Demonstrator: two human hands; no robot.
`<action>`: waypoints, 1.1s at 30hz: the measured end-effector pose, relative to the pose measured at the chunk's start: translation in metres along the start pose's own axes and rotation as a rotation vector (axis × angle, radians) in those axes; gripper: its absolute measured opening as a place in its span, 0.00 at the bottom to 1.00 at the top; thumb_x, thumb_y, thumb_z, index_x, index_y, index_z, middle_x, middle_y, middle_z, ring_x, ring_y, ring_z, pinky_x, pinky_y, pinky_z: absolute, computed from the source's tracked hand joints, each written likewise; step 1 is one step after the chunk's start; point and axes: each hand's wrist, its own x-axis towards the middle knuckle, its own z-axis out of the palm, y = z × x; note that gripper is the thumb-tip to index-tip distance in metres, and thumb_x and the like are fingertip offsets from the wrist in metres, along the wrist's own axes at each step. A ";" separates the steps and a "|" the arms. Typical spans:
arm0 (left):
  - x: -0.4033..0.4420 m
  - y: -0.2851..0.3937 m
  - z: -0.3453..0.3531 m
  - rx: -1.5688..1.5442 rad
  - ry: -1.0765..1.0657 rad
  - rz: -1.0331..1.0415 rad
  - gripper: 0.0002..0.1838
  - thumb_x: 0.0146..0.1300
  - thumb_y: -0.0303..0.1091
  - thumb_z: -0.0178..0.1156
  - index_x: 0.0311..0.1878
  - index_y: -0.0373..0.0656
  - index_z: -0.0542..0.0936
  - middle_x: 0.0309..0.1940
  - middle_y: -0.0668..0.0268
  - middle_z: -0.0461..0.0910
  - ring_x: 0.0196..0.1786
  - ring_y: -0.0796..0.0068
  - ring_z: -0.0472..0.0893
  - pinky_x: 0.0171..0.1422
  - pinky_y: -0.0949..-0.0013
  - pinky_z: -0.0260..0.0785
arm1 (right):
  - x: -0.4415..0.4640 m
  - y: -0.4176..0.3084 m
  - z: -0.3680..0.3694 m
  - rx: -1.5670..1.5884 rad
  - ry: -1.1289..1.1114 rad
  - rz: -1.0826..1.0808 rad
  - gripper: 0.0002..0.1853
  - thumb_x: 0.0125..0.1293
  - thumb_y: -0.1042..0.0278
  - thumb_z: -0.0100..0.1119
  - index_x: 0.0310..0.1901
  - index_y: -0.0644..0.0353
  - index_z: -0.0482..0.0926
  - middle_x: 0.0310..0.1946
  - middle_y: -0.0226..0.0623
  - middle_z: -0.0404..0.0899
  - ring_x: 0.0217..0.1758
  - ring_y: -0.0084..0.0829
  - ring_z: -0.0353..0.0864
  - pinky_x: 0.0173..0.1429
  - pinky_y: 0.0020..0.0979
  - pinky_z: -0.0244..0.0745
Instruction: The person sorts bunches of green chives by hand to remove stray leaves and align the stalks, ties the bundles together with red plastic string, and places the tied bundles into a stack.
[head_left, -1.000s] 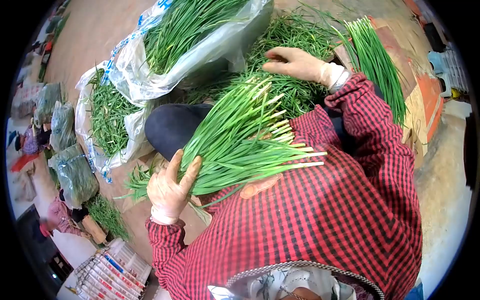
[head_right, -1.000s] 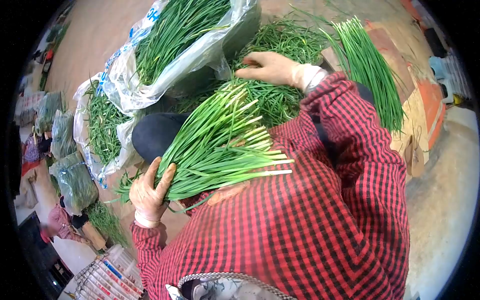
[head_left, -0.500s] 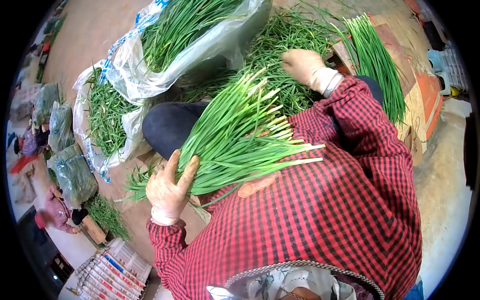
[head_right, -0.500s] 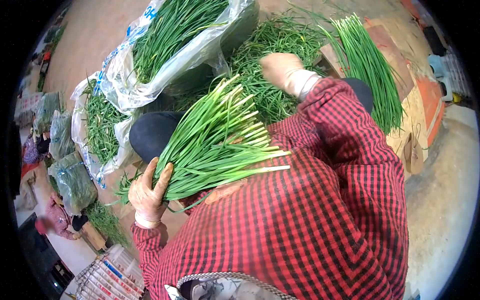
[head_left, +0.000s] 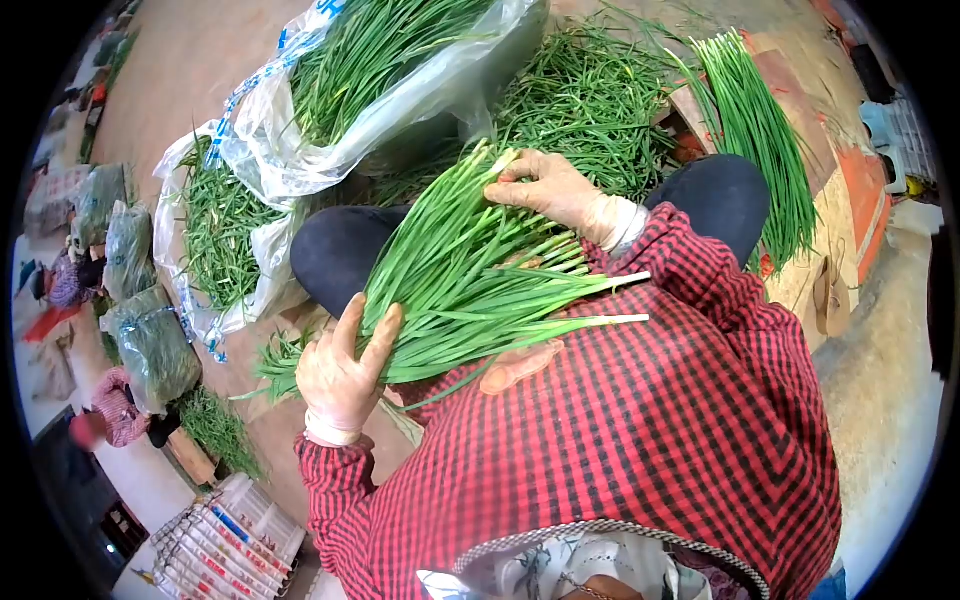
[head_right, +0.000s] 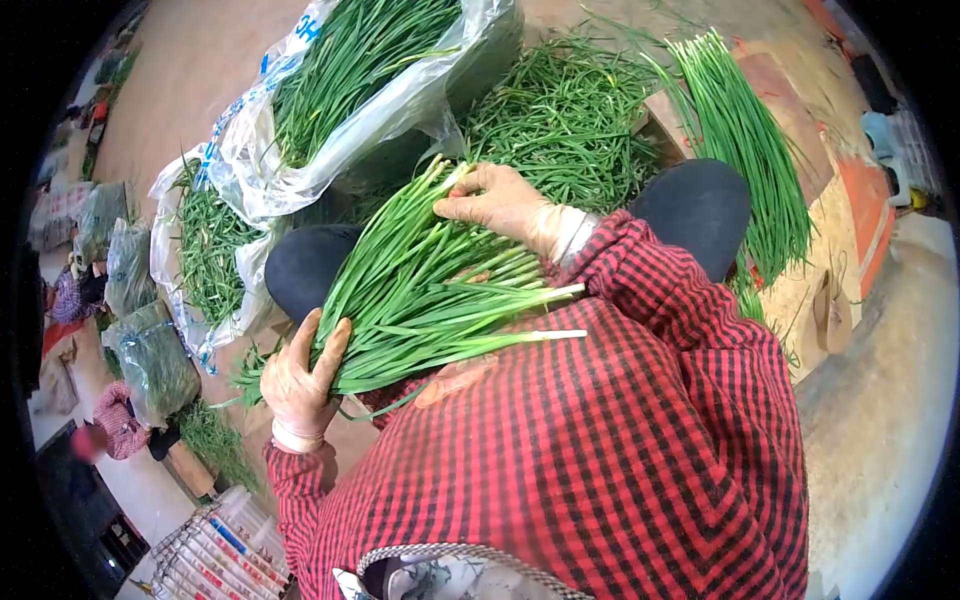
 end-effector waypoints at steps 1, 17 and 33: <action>-0.001 0.000 0.001 0.000 0.001 0.002 0.30 0.57 0.30 0.61 0.64 0.68 0.75 0.53 0.60 0.80 0.34 0.67 0.80 0.32 0.67 0.72 | -0.001 -0.002 0.003 0.069 0.026 -0.031 0.23 0.59 0.48 0.69 0.41 0.63 0.85 0.47 0.41 0.78 0.52 0.34 0.77 0.59 0.33 0.70; -0.003 -0.002 0.009 -0.029 0.060 -0.010 0.31 0.54 0.28 0.61 0.63 0.67 0.76 0.53 0.59 0.80 0.32 0.67 0.79 0.31 0.67 0.72 | 0.005 -0.007 0.015 -0.057 0.210 -0.164 0.14 0.54 0.60 0.67 0.36 0.62 0.85 0.44 0.47 0.79 0.52 0.42 0.77 0.61 0.34 0.69; -0.015 0.001 0.017 -0.041 0.010 -0.055 0.33 0.53 0.27 0.59 0.64 0.65 0.75 0.56 0.61 0.79 0.37 0.68 0.79 0.37 0.68 0.72 | -0.033 -0.021 -0.057 -0.503 0.133 -0.551 0.26 0.58 0.67 0.62 0.61 0.49 0.75 0.55 0.36 0.76 0.39 0.31 0.82 0.50 0.30 0.80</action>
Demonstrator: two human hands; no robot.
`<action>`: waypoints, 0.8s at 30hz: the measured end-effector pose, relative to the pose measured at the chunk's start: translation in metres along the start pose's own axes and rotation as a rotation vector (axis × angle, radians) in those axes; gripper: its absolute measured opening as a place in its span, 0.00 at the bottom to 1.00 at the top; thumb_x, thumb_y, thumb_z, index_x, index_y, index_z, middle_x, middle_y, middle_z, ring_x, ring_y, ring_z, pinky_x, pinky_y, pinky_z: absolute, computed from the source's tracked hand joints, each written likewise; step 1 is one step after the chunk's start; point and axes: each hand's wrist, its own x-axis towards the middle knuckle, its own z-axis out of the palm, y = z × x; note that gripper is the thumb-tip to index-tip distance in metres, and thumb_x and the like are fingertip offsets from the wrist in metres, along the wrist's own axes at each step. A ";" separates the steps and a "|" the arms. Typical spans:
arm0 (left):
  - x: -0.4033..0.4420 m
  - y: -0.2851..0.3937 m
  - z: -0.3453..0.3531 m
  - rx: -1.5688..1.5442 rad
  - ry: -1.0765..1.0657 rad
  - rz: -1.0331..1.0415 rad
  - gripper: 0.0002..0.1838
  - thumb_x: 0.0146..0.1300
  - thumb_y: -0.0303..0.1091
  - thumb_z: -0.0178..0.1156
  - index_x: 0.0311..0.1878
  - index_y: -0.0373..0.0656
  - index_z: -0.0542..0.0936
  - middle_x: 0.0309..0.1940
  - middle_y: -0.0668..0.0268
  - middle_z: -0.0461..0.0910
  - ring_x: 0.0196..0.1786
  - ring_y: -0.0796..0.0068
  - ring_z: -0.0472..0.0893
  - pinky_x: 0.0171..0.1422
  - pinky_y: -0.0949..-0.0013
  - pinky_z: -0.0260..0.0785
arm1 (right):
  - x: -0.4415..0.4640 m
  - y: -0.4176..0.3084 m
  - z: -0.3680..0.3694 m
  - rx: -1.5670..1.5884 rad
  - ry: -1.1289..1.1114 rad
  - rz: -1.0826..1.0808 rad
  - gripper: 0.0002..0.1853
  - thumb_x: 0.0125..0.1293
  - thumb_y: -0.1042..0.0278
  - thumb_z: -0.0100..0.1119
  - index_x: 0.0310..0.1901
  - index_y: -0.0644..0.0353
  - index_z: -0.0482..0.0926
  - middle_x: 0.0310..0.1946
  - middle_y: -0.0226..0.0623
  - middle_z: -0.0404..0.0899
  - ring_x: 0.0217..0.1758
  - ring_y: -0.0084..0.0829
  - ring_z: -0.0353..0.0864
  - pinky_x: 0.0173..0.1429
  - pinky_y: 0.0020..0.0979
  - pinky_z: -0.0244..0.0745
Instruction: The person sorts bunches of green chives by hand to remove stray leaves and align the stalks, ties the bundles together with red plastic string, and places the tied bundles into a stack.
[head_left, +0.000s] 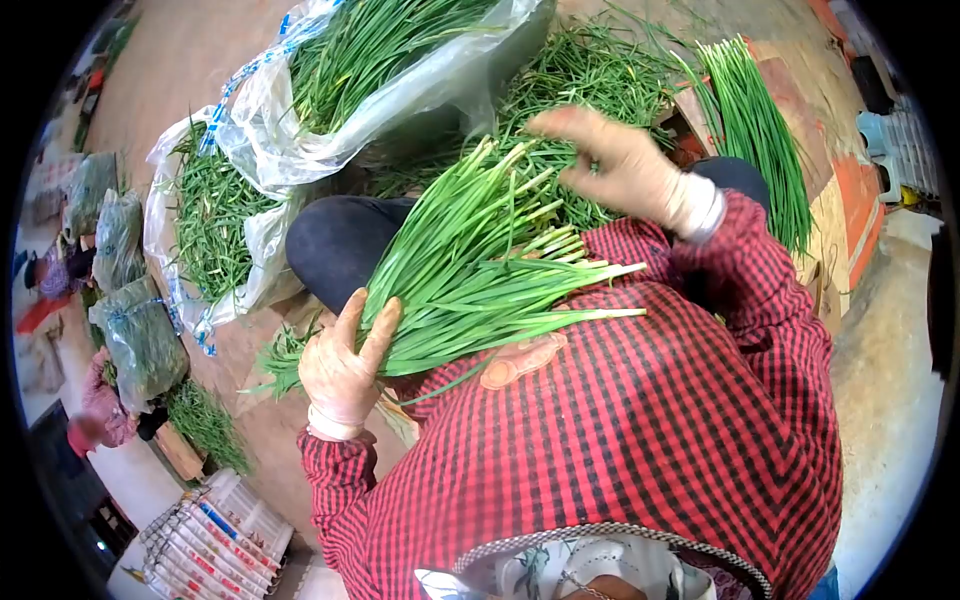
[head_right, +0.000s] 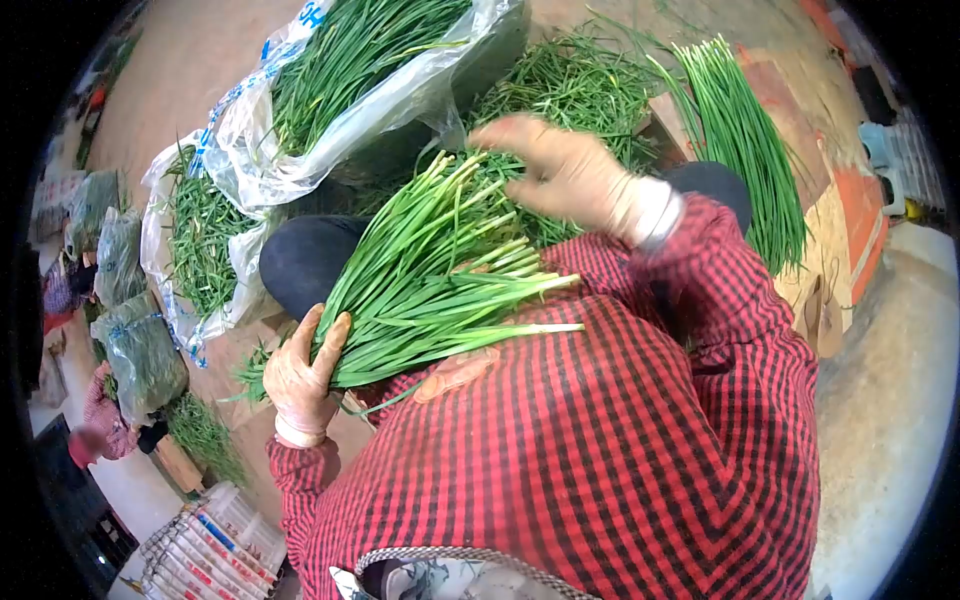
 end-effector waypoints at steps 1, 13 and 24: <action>0.002 0.000 0.000 0.000 -0.004 0.008 0.33 0.53 0.27 0.59 0.64 0.65 0.75 0.56 0.61 0.79 0.37 0.68 0.79 0.37 0.68 0.72 | -0.001 -0.018 0.007 -0.116 -0.089 -0.111 0.25 0.58 0.67 0.62 0.60 0.48 0.75 0.57 0.35 0.75 0.40 0.33 0.83 0.49 0.31 0.81; -0.016 0.011 0.006 -0.004 0.071 -0.106 0.27 0.56 0.31 0.62 0.61 0.66 0.77 0.56 0.65 0.80 0.33 0.71 0.78 0.35 0.70 0.69 | -0.007 0.053 -0.012 -0.353 0.108 0.176 0.08 0.63 0.65 0.64 0.40 0.57 0.84 0.35 0.34 0.82 0.37 0.32 0.83 0.41 0.30 0.79; -0.009 0.009 0.005 0.017 0.073 -0.088 0.26 0.54 0.28 0.62 0.58 0.59 0.80 0.55 0.61 0.81 0.46 0.65 0.82 0.43 0.67 0.73 | 0.009 -0.034 0.034 -0.087 -0.549 0.290 0.26 0.66 0.40 0.51 0.33 0.58 0.86 0.28 0.46 0.82 0.37 0.49 0.82 0.44 0.45 0.76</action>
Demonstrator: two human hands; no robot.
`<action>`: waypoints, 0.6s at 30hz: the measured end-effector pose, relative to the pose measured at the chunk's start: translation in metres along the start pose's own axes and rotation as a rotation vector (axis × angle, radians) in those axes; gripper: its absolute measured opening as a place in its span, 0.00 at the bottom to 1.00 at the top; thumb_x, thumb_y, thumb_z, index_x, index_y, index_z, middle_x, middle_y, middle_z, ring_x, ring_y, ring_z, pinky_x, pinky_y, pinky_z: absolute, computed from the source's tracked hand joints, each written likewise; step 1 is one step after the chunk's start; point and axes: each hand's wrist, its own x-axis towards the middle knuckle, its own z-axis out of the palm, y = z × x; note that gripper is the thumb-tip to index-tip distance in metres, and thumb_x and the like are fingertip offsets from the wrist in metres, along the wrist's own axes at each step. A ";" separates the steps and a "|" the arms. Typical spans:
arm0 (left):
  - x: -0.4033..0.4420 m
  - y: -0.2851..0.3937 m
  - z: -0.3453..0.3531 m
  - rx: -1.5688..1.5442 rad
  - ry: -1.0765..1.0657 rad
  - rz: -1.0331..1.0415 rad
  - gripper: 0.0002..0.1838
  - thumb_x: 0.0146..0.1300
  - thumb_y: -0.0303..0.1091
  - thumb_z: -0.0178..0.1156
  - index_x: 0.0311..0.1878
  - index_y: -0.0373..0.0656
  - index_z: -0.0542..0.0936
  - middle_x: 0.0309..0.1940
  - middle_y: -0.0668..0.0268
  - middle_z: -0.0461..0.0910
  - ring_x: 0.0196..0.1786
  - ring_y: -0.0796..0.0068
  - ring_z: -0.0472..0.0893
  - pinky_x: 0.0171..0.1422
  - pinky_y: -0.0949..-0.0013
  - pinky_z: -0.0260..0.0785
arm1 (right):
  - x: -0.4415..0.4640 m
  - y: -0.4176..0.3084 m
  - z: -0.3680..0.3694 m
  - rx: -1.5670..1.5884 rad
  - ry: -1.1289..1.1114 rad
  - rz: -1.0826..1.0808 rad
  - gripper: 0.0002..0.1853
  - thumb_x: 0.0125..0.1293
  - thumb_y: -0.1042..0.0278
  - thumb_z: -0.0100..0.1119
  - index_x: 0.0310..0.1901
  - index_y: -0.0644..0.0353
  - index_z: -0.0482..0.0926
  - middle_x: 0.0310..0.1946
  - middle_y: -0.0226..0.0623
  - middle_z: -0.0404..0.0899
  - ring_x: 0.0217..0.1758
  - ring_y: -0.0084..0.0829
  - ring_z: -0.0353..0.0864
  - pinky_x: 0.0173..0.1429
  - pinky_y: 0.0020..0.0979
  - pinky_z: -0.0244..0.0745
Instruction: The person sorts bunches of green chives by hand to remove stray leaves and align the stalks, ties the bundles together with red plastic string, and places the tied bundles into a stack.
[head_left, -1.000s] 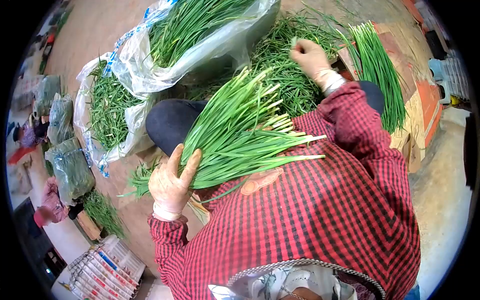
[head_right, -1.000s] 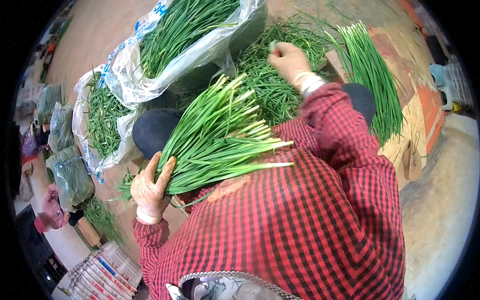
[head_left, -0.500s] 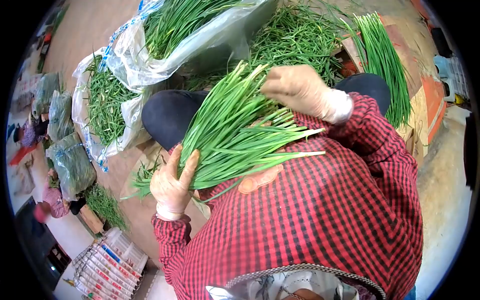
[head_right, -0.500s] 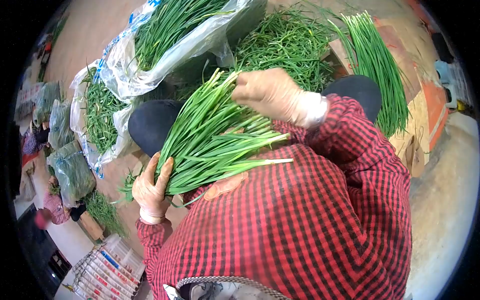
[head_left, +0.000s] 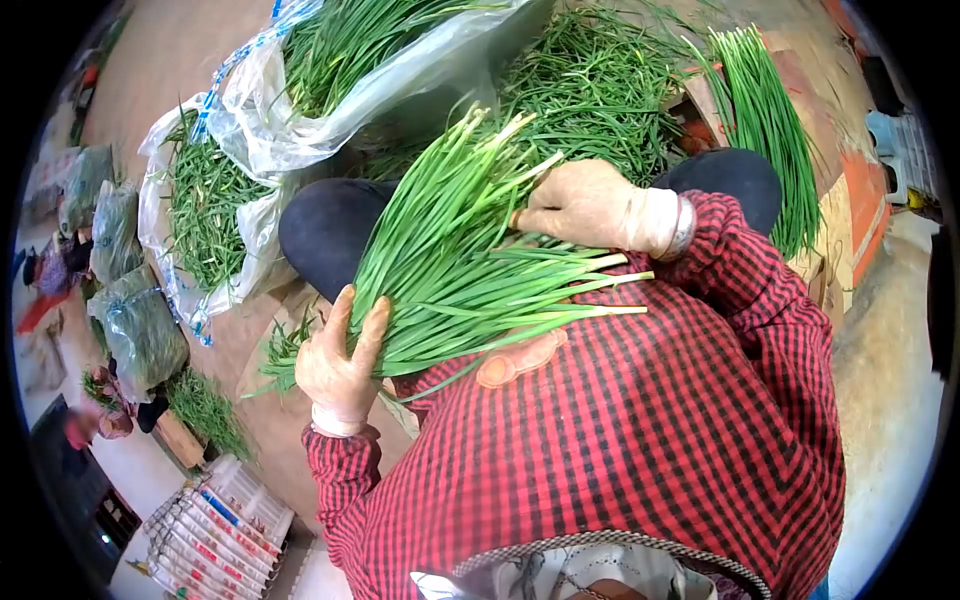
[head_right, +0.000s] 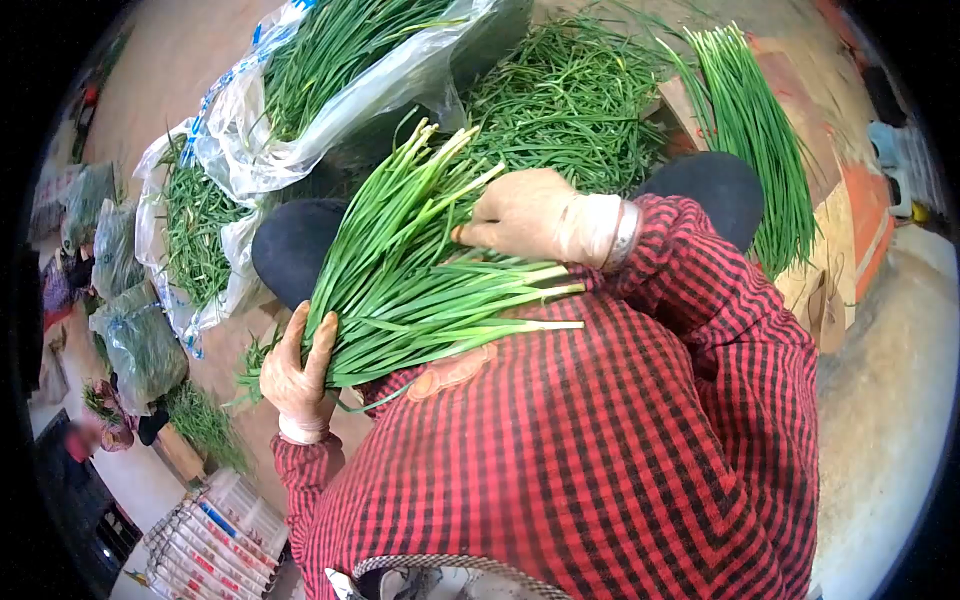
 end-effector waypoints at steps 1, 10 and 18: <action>-0.002 -0.001 0.001 -0.001 -0.004 -0.006 0.26 0.54 0.28 0.62 0.58 0.59 0.80 0.55 0.61 0.81 0.46 0.65 0.82 0.43 0.67 0.73 | 0.001 -0.007 -0.002 -0.008 -0.067 -0.001 0.27 0.66 0.39 0.51 0.33 0.58 0.85 0.29 0.47 0.82 0.39 0.49 0.82 0.44 0.45 0.76; -0.002 -0.002 0.002 0.018 -0.005 0.010 0.26 0.54 0.29 0.64 0.59 0.60 0.80 0.56 0.63 0.80 0.44 0.67 0.82 0.42 0.68 0.72 | 0.009 -0.009 0.000 0.167 0.040 -0.190 0.23 0.65 0.45 0.57 0.40 0.59 0.86 0.33 0.47 0.84 0.39 0.46 0.83 0.45 0.40 0.77; -0.002 -0.003 0.003 0.004 -0.024 0.008 0.25 0.54 0.31 0.64 0.58 0.60 0.80 0.57 0.63 0.80 0.44 0.68 0.82 0.42 0.68 0.72 | -0.017 -0.003 -0.020 0.109 -0.210 0.146 0.25 0.63 0.40 0.57 0.35 0.58 0.87 0.31 0.46 0.84 0.38 0.46 0.83 0.45 0.41 0.76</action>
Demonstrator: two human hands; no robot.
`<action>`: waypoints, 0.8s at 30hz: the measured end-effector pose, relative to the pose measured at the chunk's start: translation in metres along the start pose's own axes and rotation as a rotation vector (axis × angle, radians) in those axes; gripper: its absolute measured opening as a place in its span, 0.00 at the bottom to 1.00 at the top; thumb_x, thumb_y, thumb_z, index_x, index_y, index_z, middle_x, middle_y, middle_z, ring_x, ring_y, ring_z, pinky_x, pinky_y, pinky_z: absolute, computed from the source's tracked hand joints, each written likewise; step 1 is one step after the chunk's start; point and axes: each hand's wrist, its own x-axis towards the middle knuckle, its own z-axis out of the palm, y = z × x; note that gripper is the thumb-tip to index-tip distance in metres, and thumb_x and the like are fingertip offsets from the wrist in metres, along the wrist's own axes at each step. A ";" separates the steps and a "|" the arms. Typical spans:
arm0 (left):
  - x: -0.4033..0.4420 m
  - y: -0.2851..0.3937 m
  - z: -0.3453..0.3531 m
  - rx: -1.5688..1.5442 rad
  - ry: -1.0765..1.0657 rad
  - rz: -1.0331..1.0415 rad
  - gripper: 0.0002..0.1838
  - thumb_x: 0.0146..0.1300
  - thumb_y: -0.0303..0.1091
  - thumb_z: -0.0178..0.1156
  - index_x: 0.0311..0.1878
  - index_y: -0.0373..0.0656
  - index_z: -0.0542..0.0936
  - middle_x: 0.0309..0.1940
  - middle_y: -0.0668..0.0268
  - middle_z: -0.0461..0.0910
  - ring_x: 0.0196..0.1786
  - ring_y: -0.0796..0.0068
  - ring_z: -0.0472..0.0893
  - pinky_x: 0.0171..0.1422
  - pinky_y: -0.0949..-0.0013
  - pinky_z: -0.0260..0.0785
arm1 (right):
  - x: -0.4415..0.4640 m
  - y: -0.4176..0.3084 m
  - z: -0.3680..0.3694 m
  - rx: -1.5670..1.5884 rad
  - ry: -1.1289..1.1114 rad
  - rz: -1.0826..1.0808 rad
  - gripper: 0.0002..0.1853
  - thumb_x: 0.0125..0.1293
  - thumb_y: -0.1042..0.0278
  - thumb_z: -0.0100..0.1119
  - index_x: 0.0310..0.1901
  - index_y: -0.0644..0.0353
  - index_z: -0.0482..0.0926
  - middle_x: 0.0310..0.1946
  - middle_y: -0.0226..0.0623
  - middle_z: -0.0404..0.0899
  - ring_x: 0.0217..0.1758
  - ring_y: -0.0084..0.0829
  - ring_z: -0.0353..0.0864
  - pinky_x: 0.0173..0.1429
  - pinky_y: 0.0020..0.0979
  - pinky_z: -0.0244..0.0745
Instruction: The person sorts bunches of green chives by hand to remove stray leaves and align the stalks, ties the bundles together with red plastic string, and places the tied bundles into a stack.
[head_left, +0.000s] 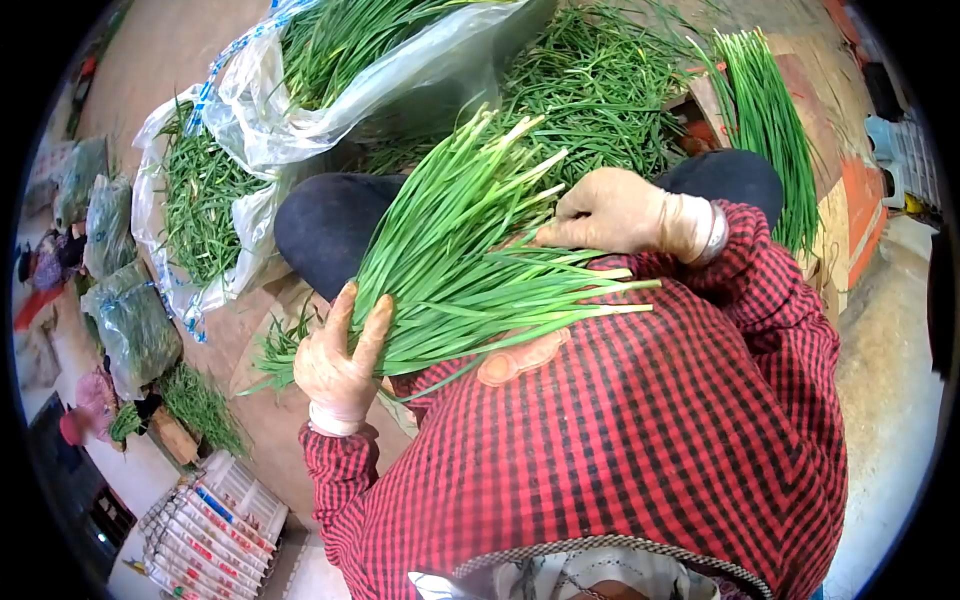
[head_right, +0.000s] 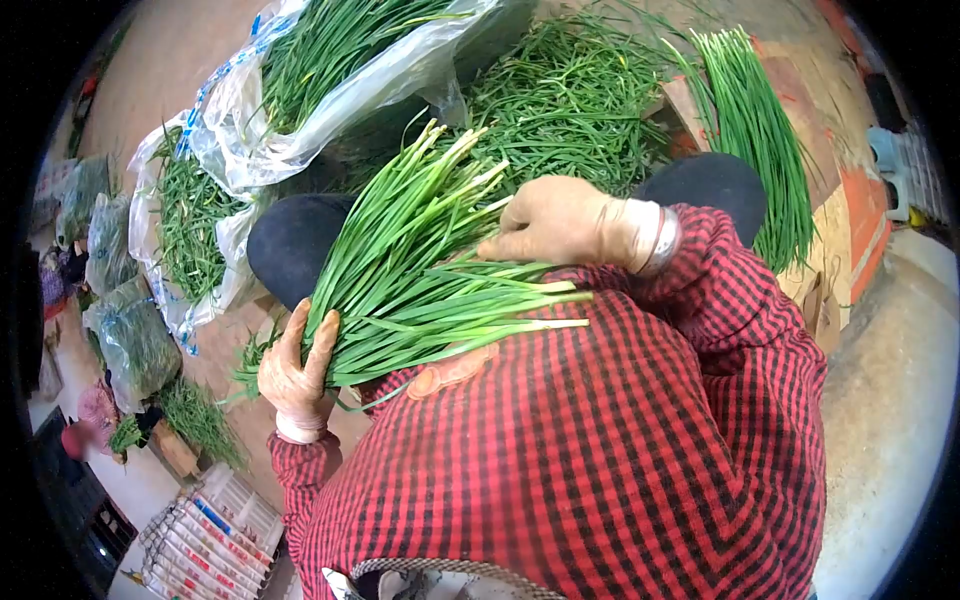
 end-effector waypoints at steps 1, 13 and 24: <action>0.001 0.001 0.001 -0.004 0.002 0.005 0.25 0.54 0.31 0.64 0.58 0.60 0.80 0.57 0.63 0.80 0.44 0.68 0.82 0.42 0.68 0.72 | -0.001 -0.001 0.006 -0.030 0.036 -0.015 0.26 0.62 0.39 0.57 0.35 0.58 0.87 0.31 0.46 0.84 0.38 0.46 0.83 0.45 0.41 0.76; 0.003 -0.002 0.003 0.009 0.000 0.003 0.29 0.55 0.30 0.64 0.62 0.68 0.77 0.56 0.64 0.80 0.33 0.71 0.78 0.34 0.69 0.70 | 0.002 -0.002 0.019 0.545 0.122 -0.263 0.13 0.59 0.60 0.65 0.28 0.61 0.78 0.21 0.27 0.74 0.25 0.19 0.69 0.31 0.26 0.66; 0.008 -0.001 0.005 0.023 -0.034 0.028 0.31 0.55 0.25 0.58 0.63 0.67 0.76 0.58 0.62 0.79 0.32 0.70 0.77 0.35 0.69 0.71 | -0.016 0.028 -0.028 0.323 0.189 -0.071 0.21 0.68 0.51 0.60 0.41 0.66 0.84 0.28 0.36 0.83 0.31 0.24 0.80 0.37 0.28 0.75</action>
